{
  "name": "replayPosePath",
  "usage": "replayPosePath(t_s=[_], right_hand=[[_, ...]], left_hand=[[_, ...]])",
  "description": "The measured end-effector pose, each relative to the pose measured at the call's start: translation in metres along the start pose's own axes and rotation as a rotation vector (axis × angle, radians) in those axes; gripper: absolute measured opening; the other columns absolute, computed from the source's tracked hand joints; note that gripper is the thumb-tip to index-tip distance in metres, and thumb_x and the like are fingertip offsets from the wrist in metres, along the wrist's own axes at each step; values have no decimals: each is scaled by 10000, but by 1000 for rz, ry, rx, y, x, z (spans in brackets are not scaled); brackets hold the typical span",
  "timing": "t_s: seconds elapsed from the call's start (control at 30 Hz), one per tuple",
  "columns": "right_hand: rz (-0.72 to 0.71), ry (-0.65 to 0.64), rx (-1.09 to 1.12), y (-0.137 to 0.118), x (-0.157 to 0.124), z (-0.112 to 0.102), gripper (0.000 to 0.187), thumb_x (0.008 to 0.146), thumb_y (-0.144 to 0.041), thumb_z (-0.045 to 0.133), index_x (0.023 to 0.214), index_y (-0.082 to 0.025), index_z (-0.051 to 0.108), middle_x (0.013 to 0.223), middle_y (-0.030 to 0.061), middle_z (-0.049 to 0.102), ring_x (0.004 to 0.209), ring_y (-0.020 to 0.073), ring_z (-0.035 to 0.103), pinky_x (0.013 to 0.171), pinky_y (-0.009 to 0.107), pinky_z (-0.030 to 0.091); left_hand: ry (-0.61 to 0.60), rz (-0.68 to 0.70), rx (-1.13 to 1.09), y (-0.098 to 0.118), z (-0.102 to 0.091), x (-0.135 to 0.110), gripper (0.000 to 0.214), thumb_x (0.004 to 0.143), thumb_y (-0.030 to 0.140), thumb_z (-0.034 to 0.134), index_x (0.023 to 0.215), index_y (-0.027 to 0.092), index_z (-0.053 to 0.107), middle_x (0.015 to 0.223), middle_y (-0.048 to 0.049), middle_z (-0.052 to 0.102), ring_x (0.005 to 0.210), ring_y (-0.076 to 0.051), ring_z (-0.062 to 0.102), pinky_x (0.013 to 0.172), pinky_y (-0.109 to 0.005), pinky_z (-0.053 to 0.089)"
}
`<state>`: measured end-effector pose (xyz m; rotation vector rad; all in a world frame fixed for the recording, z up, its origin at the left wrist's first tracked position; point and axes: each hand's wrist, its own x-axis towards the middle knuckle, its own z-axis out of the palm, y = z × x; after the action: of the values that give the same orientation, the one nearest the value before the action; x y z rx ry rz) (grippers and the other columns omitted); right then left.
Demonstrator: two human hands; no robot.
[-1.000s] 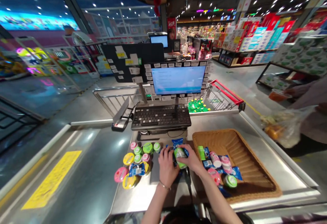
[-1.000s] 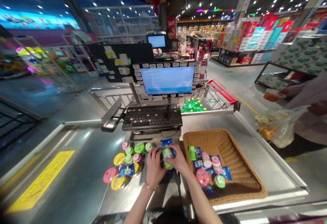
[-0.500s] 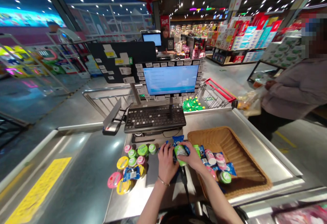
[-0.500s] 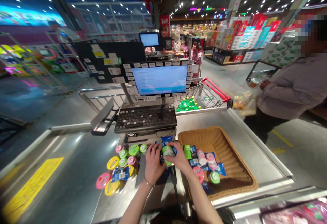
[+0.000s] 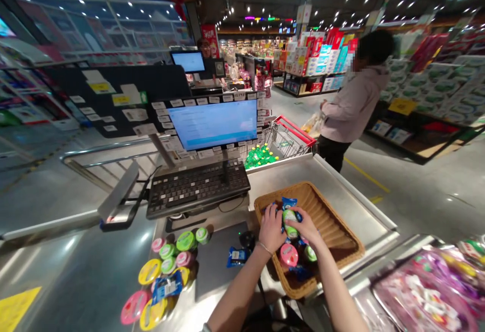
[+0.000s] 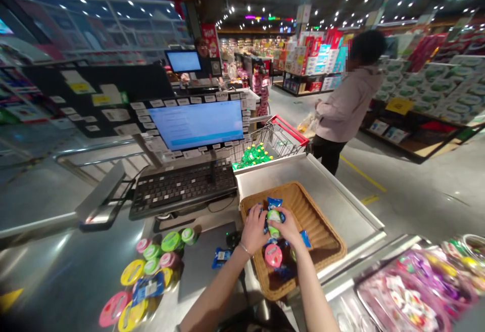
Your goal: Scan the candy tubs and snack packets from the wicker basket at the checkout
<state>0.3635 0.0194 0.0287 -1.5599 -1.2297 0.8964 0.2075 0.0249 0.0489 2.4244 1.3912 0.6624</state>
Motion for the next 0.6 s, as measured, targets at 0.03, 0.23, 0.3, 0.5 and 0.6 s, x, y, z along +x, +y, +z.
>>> replayPosePath(t_s=[0.03,0.23,0.3,0.5,0.6], right_hand=[[-1,13,-19,6,1,1,421,594,-408,702,956,-195,669,977,75,674,986,285,611,927,442,460],[-1,3,-129,30,0,7,364,650,-355,638,978,-210,705,1072,98,645,1077,290,575,1002,490,395],[14,-9,-164,30,-4,8,380,667,-334,635,1031,-252,704,1200,97,606,1216,333,488,1034,575,324],[-37,75,-465,-5,-15,22,459,802,-414,557,1259,-375,584,1550,1,265,1423,453,-51,962,807,104],[-199,16,-483,-33,-18,46,543,809,-429,560,1342,-338,511,1553,22,263,1438,412,-23,1044,723,161]], left_hand=[[-33,3,3,0,5,1,511,700,181,583,1206,179,509,1367,-152,443,1339,-331,309,1044,-524,384],[-81,26,28,-1,7,-1,547,728,150,569,1265,217,482,1428,-109,418,1365,-313,300,1052,-514,382],[-49,28,21,-1,0,-3,519,755,173,563,1267,203,487,1426,-117,423,1382,-307,284,1070,-508,366],[103,21,37,-15,-26,-22,593,798,327,605,1349,192,433,1475,-142,366,1424,-319,214,1102,-541,305],[170,-35,71,-35,-44,-42,653,798,401,621,1377,193,403,1481,-148,359,1426,-323,211,1100,-543,304]])
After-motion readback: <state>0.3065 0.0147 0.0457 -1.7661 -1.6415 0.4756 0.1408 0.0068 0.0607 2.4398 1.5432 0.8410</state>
